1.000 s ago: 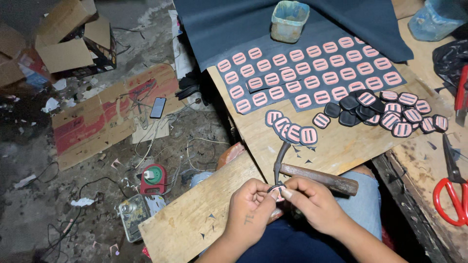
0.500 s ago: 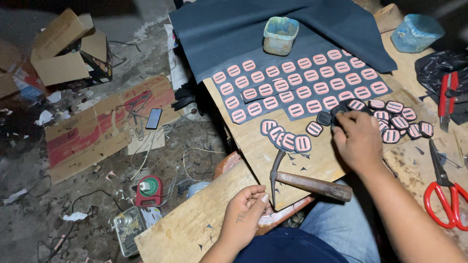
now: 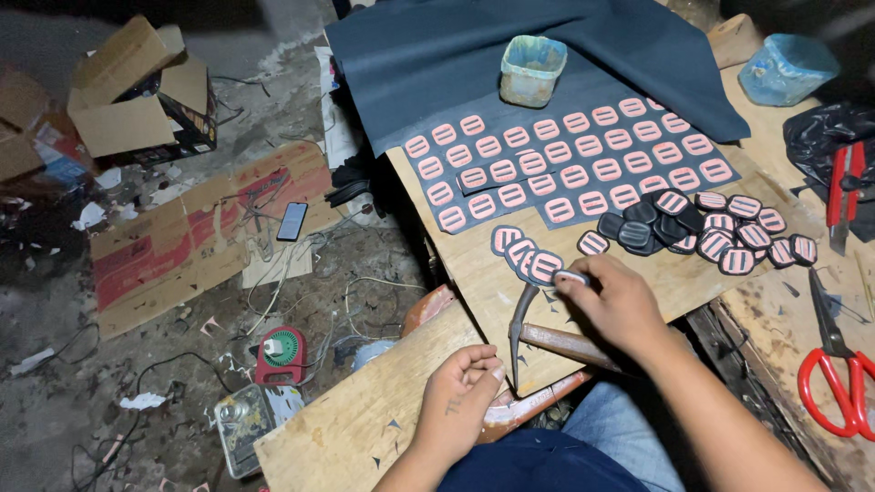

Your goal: The person uses a curved metal tool to press and shape small rectangular rubber pieces on a wooden board. They repeatedly pick up pieces, press them with the tool, and place them back on the board or into a pile.

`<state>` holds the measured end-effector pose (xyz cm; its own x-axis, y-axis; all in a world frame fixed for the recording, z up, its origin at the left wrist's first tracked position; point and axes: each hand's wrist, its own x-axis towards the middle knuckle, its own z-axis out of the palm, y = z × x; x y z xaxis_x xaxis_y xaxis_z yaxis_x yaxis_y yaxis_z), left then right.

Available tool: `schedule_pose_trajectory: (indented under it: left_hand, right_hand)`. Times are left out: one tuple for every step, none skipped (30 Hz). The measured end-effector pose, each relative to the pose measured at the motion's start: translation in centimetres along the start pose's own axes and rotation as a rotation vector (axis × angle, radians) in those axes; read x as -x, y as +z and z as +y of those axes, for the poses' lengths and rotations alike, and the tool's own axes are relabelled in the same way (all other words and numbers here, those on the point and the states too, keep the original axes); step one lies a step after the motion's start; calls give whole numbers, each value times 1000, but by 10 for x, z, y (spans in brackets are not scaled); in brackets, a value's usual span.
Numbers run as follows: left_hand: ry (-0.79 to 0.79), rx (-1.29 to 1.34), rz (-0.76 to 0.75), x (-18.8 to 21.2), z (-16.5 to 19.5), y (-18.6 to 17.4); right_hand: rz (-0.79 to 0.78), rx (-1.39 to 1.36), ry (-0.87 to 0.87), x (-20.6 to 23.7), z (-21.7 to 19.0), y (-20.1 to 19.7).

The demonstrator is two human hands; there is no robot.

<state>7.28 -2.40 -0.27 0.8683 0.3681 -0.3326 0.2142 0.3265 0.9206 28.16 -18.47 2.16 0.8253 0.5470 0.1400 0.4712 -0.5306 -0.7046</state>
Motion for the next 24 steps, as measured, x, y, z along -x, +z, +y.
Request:
schedule_pose_trajectory:
  left_hand:
    - [49,18,-2,-2,2,1]
    - [97,34,-5,-6,5,3]
    - [146,50,-10,-10,7,4]
    - [122,50,-48,-14,10,5]
    - [101,50,-86,-18,13,6]
    - [80,49,-123,-21,14,6]
    - [-3,62,-100,-24,15,6]
    - [-86,75,-77,-27,15,7]
    - [-169,88,-54,-29,14,5]
    - [-100,96,-1,-34,14,4]
    - [-30,105,52,-43,13,0]
    - [38,115,106,-49,12,-3]
    - [37,101,152,-55,11,-8]
    - [36,88,199,-64,11,-15]
    - [34,74,248,-71,10,-21]
    - [11,89,252,-77,8,-25]
    - [-8,103,256,-83,8,-30]
    - [-26,118,261,-88,7,-33]
    - [-16,112,264,-91,6,-36]
    - [-6,106,266,-97,6,-38]
    - [4,99,268,-101,6,-40]
    - [6,114,265,-105,6,-42]
    - [6,128,262,-108,6,-44]
    - [6,141,258,-112,7,-45]
  right_hand:
    - [-76,-141,121,7,-5,3]
    - [-153,-198,77,15,-10,7]
    - [-227,-256,33,24,-17,10]
    - [-302,-313,-12,31,-24,13]
    - [-345,-321,20,38,-31,17]
    - [-388,-329,51,44,-38,20]
    - [-431,-336,83,49,-43,20]
    - [-385,-272,57,52,-45,16]
    - [-338,-209,30,55,-46,12]
    - [-292,-146,3,56,-46,8]
    - [-254,-8,-76,56,-44,2]
    - [-217,130,-154,57,-40,-7]
    - [-183,267,-233,59,-35,-15]
    - [-198,330,-200,61,-32,-20]
    - [-213,393,-168,65,-29,-24]
    - [-228,455,-136,68,-26,-29]
    - [-239,462,-115,70,-25,-32]
    - [-250,468,-96,72,-24,-36]
    - [-260,474,-77,73,-25,-39]
    - [-254,405,-80,75,-27,-42]
    - [-248,337,-83,78,-29,-49]
    - [-241,268,-86,80,-32,-55]
    - [-223,232,-66,81,-36,-59]
    - [-204,195,-45,81,-39,-63]
